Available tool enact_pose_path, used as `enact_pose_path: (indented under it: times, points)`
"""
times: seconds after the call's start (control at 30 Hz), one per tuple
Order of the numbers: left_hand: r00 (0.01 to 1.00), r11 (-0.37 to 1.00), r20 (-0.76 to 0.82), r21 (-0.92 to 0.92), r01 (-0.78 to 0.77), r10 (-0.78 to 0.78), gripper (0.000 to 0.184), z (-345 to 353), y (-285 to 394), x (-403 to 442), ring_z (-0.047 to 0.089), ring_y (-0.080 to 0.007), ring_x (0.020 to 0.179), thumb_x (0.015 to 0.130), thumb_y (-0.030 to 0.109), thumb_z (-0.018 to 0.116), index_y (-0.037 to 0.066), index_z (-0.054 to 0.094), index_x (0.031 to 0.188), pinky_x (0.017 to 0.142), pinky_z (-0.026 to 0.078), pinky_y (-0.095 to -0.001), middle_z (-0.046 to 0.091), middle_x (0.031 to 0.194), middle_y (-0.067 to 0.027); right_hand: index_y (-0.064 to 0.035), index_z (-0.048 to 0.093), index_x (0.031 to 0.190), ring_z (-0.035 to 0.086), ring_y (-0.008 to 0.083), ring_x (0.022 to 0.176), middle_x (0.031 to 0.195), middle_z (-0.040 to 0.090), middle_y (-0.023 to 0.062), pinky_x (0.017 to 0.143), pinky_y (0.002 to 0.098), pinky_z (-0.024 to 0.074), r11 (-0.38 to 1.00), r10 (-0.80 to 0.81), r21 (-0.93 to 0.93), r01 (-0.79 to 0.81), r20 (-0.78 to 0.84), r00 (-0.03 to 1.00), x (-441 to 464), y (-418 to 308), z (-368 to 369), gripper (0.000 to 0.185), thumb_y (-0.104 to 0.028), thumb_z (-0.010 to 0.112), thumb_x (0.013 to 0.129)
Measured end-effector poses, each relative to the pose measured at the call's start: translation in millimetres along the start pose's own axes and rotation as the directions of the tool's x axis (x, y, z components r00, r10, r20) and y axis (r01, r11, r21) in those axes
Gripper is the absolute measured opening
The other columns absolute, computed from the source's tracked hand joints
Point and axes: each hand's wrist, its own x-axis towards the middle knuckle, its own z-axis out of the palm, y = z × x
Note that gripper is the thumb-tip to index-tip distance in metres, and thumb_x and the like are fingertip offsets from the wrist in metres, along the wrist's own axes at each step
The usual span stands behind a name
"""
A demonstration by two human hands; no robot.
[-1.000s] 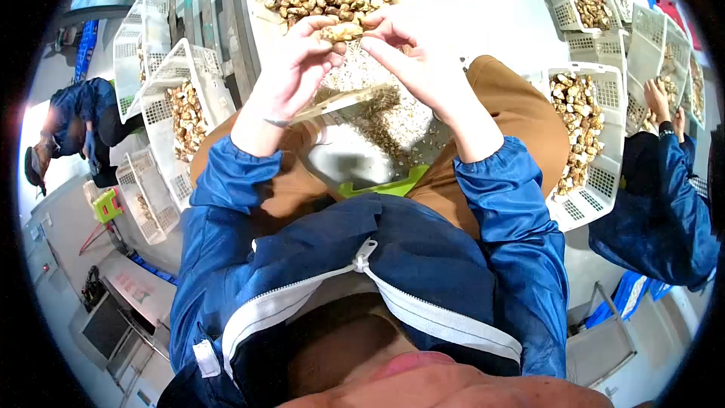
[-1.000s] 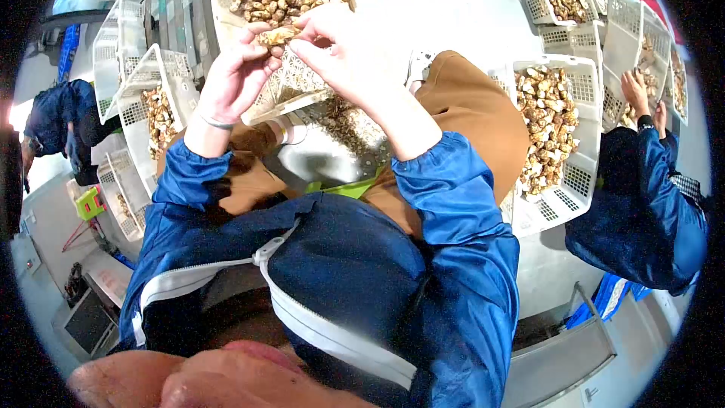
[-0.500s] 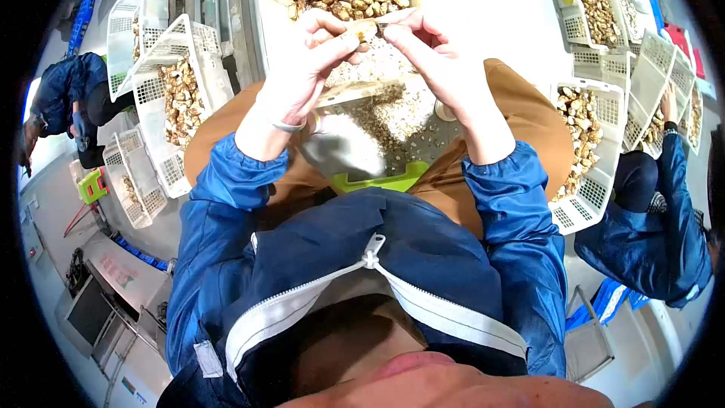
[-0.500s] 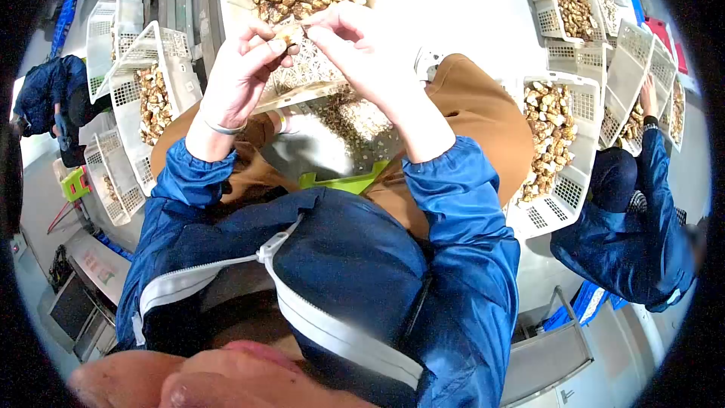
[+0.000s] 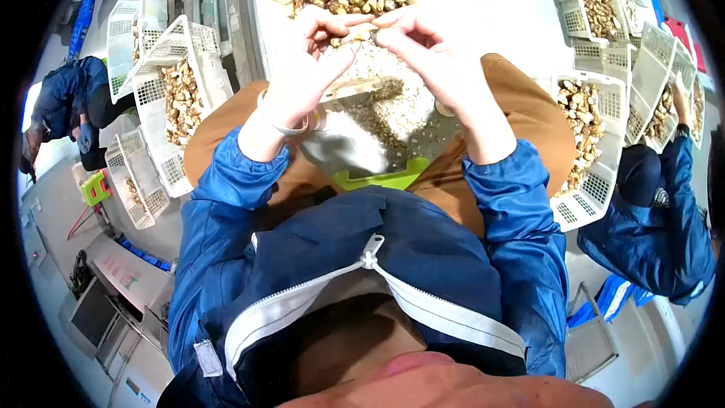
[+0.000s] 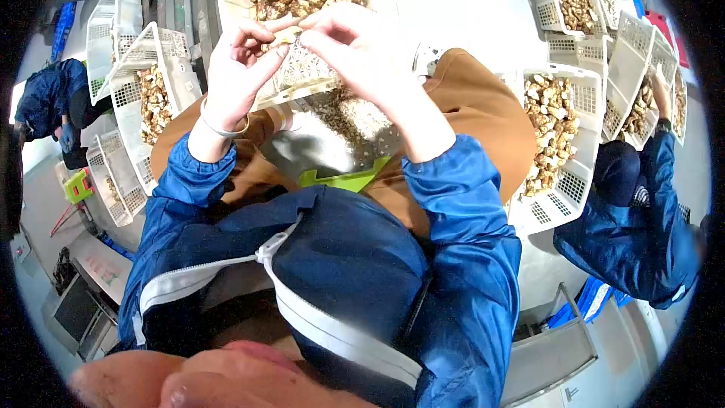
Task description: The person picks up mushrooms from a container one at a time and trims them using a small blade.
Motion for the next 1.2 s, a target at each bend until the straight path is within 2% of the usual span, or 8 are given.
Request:
enact_pose_path:
  times: [0.07, 0.33, 0.63, 0.73, 0.87, 1.0, 1.13, 1.2]
  points:
    - [0.999, 1.000, 0.027, -0.010, -0.027, 0.027, 0.023, 1.3, 2.6, 1.5, 0.060, -0.0157, 0.107, 0.089, -0.004, 0.065, 0.003, 0.048, 0.103, 0.094, 0.050, -0.0291, 0.063, 0.123, -0.0178, -0.0008, 0.070, 0.092, 0.060, 0.0068, 0.077, 0.082, 0.067, -0.0010, 0.070, 0.0226, 0.0488, 0.969, -0.020, 0.246, 0.019, 0.002, 1.000, 4.3, -3.7, -5.0, 0.014, -0.014, 0.072, 0.090]
    - [0.963, 0.893, 0.105, 0.361, -0.269, 0.247, 0.016, -7.8, -9.5, 1.7, 0.065, -0.0192, 0.104, 0.087, -0.002, 0.065, 0.000, 0.056, 0.100, 0.089, 0.051, -0.0308, 0.067, 0.116, -0.0174, 0.0005, 0.071, 0.096, 0.064, 0.0095, 0.083, 0.089, 0.071, 0.0035, 0.077, 0.0242, 0.0522, 0.979, -0.052, 0.196, 0.051, 0.003, 0.999, 3.4, 3.8, -0.4, 0.016, -0.014, 0.071, 0.091]
    - [0.980, 0.953, 0.072, 0.230, -0.198, 0.186, 0.047, 1.1, -2.9, -1.4, 0.060, -0.0223, 0.119, 0.090, -0.005, 0.065, -0.001, 0.048, 0.133, 0.105, 0.047, -0.0340, 0.060, 0.132, -0.0183, -0.0038, 0.063, 0.083, 0.061, 0.0110, 0.082, 0.097, 0.066, 0.0043, 0.071, 0.0258, 0.0507, 0.988, -0.031, 0.149, 0.027, 0.028, 0.999, 1.5, 8.0, 4.4, 0.017, -0.015, 0.075, 0.087]
    - [0.992, 0.975, 0.014, -0.183, 0.128, -0.128, 0.055, 9.1, 14.7, 0.8, 0.059, -0.0217, 0.120, 0.091, 0.000, 0.066, -0.001, 0.044, 0.141, 0.105, 0.046, -0.0336, 0.059, 0.133, -0.0169, -0.0034, 0.064, 0.080, 0.064, 0.0165, 0.083, 0.096, 0.067, 0.0064, 0.073, 0.0287, 0.0519, 0.965, -0.248, -0.085, 0.247, 0.000, 0.969, 6.9, 1.5, 2.2, 0.014, -0.012, 0.075, 0.084]
    - [0.918, 0.908, 0.197, -0.178, 0.379, -0.344, 0.044, -12.0, 5.6, 3.8, 0.063, -0.0143, 0.098, 0.096, 0.011, 0.063, -0.001, 0.054, 0.137, 0.085, 0.053, -0.0274, 0.066, 0.120, -0.0114, -0.0025, 0.066, 0.083, 0.067, 0.0199, 0.087, 0.098, 0.070, 0.0093, 0.078, 0.0323, 0.0532, 0.848, -0.462, -0.266, 0.459, 0.054, 0.885, 7.8, -0.2, -6.0, 0.010, -0.011, 0.073, 0.084]
    - [0.922, 0.906, 0.162, -0.190, 0.379, -0.352, 0.040, -8.3, 11.7, 0.3, 0.063, -0.0108, 0.086, 0.097, 0.011, 0.063, -0.001, 0.058, 0.134, 0.076, 0.053, -0.0242, 0.069, 0.109, -0.0071, -0.0021, 0.067, 0.085, 0.065, 0.0158, 0.086, 0.092, 0.071, 0.0072, 0.075, 0.0300, 0.0515, 0.989, -0.020, 0.145, 0.018, 0.009, 1.000, -0.3, -8.8, -6.7, 0.014, -0.015, 0.073, 0.087]
    - [0.953, 0.951, 0.082, -0.082, 0.298, -0.292, 0.037, -2.2, 14.3, 1.2, 0.063, -0.0106, 0.088, 0.096, 0.009, 0.064, -0.002, 0.059, 0.131, 0.079, 0.053, -0.0246, 0.069, 0.111, -0.0074, -0.0017, 0.067, 0.085, 0.065, 0.0153, 0.085, 0.094, 0.070, 0.0079, 0.074, 0.0279, 0.0513, 0.908, -0.405, -0.111, 0.404, 0.013, 0.914, 6.0, 6.4, 0.4, 0.015, -0.015, 0.073, 0.087]
    - [0.967, 0.963, 0.110, -0.114, 0.244, -0.232, 0.036, -3.4, 12.1, 0.5, 0.062, -0.0105, 0.095, 0.095, 0.007, 0.065, -0.001, 0.059, 0.130, 0.084, 0.052, -0.0251, 0.067, 0.114, -0.0068, -0.0020, 0.068, 0.086, 0.065, 0.0152, 0.084, 0.093, 0.069, 0.0073, 0.075, 0.0279, 0.0514, 0.935, -0.329, -0.134, 0.328, 0.019, 0.944, 2.5, 2.1, -1.8, 0.014, -0.015, 0.074, 0.087]
